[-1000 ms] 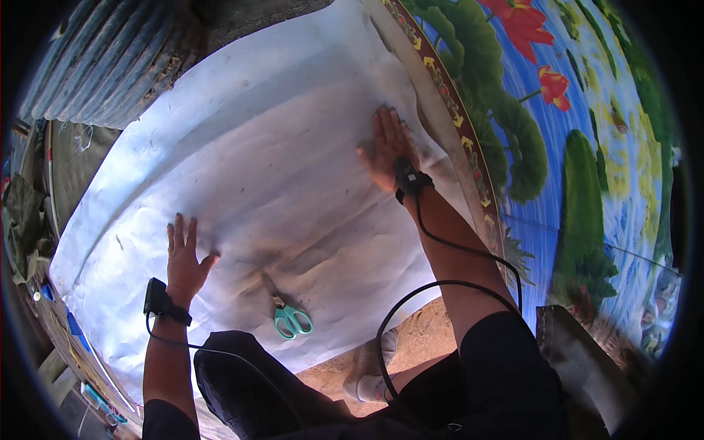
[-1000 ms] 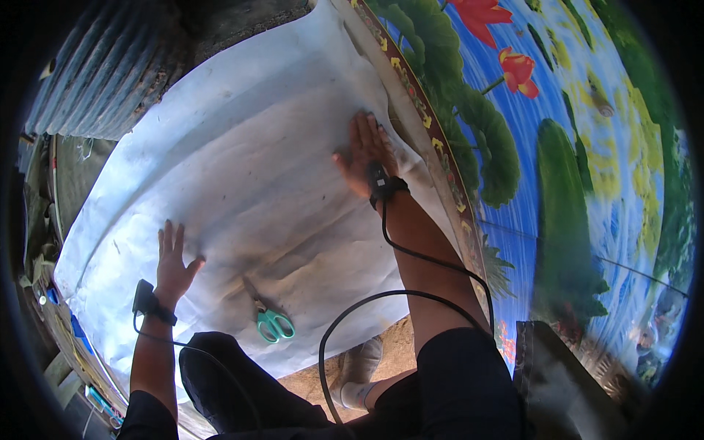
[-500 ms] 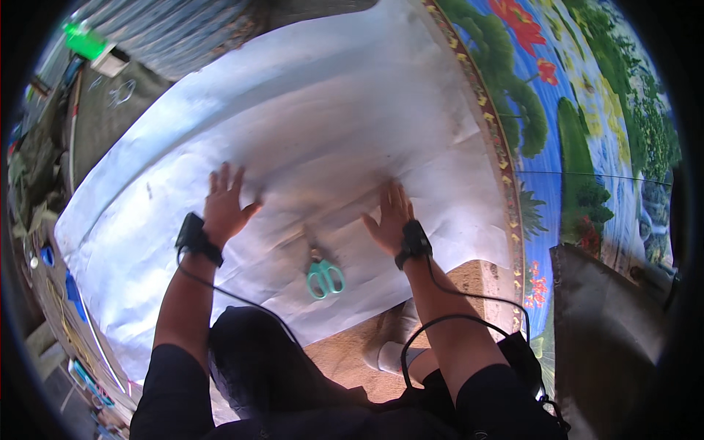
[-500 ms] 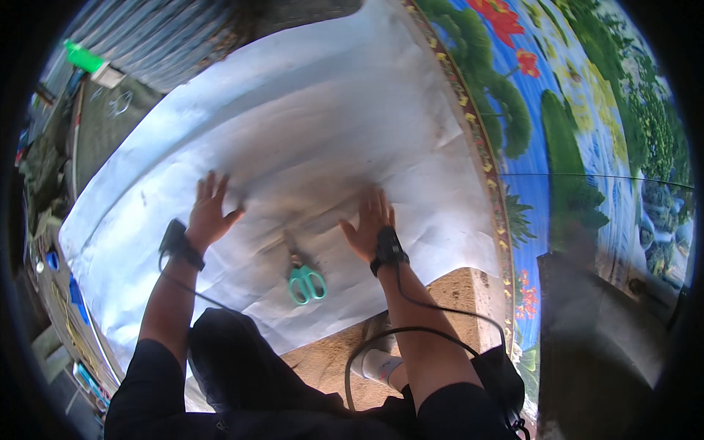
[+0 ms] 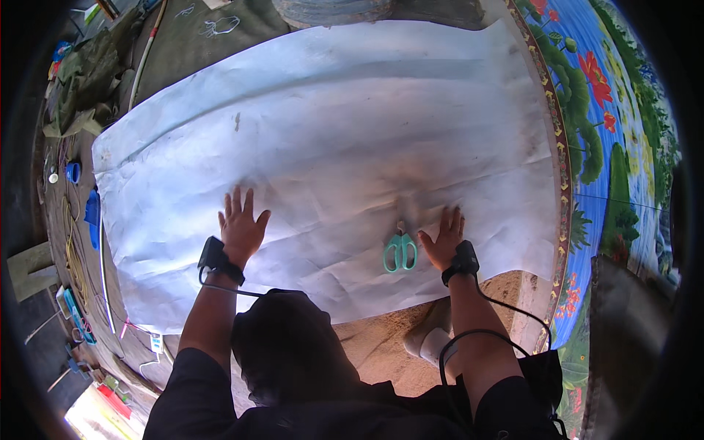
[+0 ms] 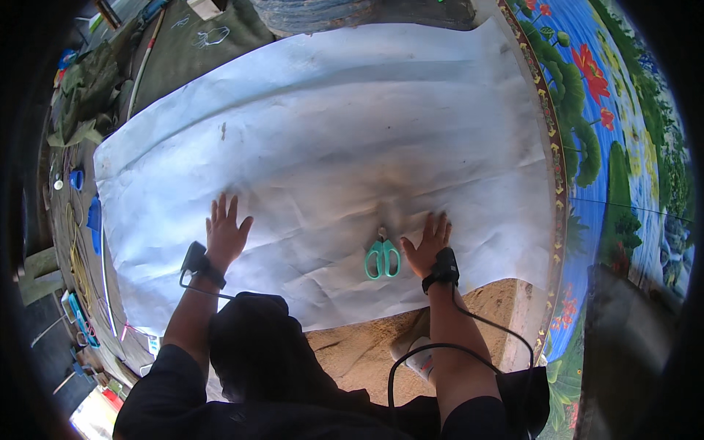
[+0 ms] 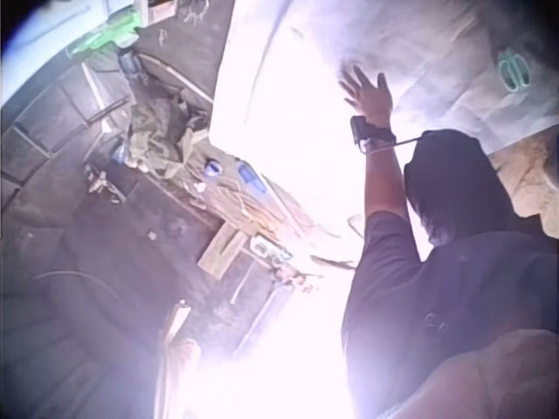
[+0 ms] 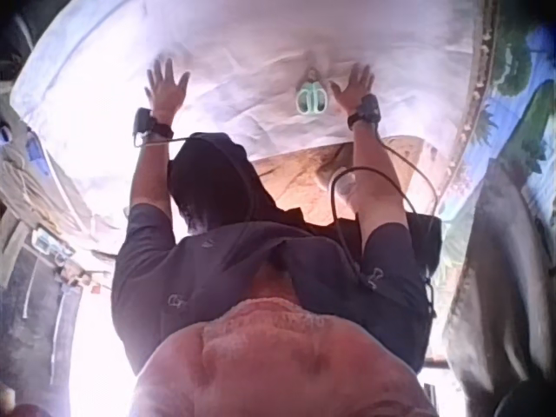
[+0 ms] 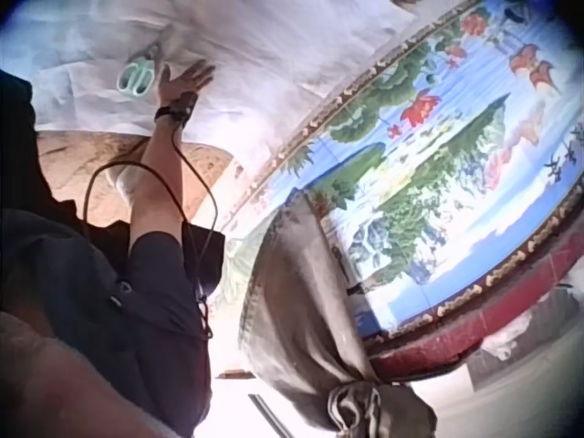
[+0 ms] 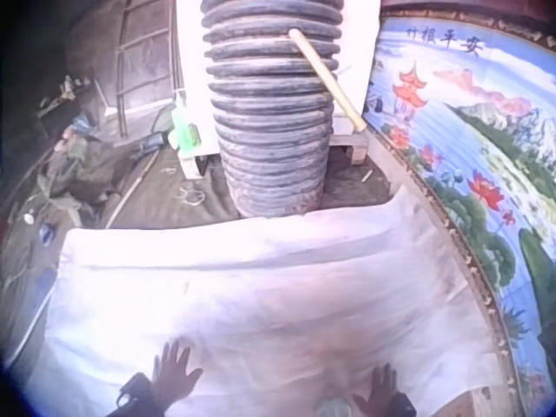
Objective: Cut a piece of white insulation or plastic sheeting using scissors.
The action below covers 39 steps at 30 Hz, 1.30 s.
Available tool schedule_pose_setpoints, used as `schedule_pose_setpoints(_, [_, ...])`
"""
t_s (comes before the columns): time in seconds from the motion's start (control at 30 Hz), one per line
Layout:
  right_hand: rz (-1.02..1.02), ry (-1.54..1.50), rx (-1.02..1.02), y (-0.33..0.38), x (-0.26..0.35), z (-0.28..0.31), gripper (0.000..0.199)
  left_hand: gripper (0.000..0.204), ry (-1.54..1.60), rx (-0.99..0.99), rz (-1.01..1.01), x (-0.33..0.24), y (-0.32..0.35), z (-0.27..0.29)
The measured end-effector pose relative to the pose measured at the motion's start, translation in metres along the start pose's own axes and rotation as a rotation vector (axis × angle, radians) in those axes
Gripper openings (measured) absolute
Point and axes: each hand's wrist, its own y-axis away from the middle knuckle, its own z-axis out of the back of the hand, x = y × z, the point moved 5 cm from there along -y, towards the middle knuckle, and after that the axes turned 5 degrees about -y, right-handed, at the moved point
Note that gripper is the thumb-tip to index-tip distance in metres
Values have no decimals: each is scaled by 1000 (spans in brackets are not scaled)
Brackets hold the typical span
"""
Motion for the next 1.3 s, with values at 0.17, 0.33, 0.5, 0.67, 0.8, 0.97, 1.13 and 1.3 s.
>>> schedule_pose_setpoints(0.17, [-90, 29, -43, 14, 14, -13, 91, 78, 76, 45, 50, 60, 27, -23])
schedule_pose_setpoints(0.33, [-117, 44, -37, 13, 10, -18, 86, 80, 58, 89, 82, 57, 31, -25])
schedule_pose_setpoints(0.5, [-129, 61, -18, 15, 13, -18, 86, 79, 71, 66, 61, 63, 31, -27])
schedule_pose_setpoints(0.67, [-150, 61, 31, 17, 22, -17, 86, 78, 80, 46, 65, 74, 35, -28])
schedule_pose_setpoints(0.8, [-123, 77, -2, 17, 19, -19, 85, 75, 106, 38, 53, 68, 35, -20])
schedule_pose_setpoints(0.97, [-115, 69, -18, 19, 22, -22, 84, 76, 125, 25, 32, 75, 34, -26])
schedule_pose_setpoints(1.13, [-101, 54, -12, 22, 25, -24, 84, 77, 115, -5, -1, 85, 35, -34])
schedule_pose_setpoints(1.3, [-123, 7, -7, 22, 24, -24, 85, 77, 106, -24, -27, 86, 34, -37])
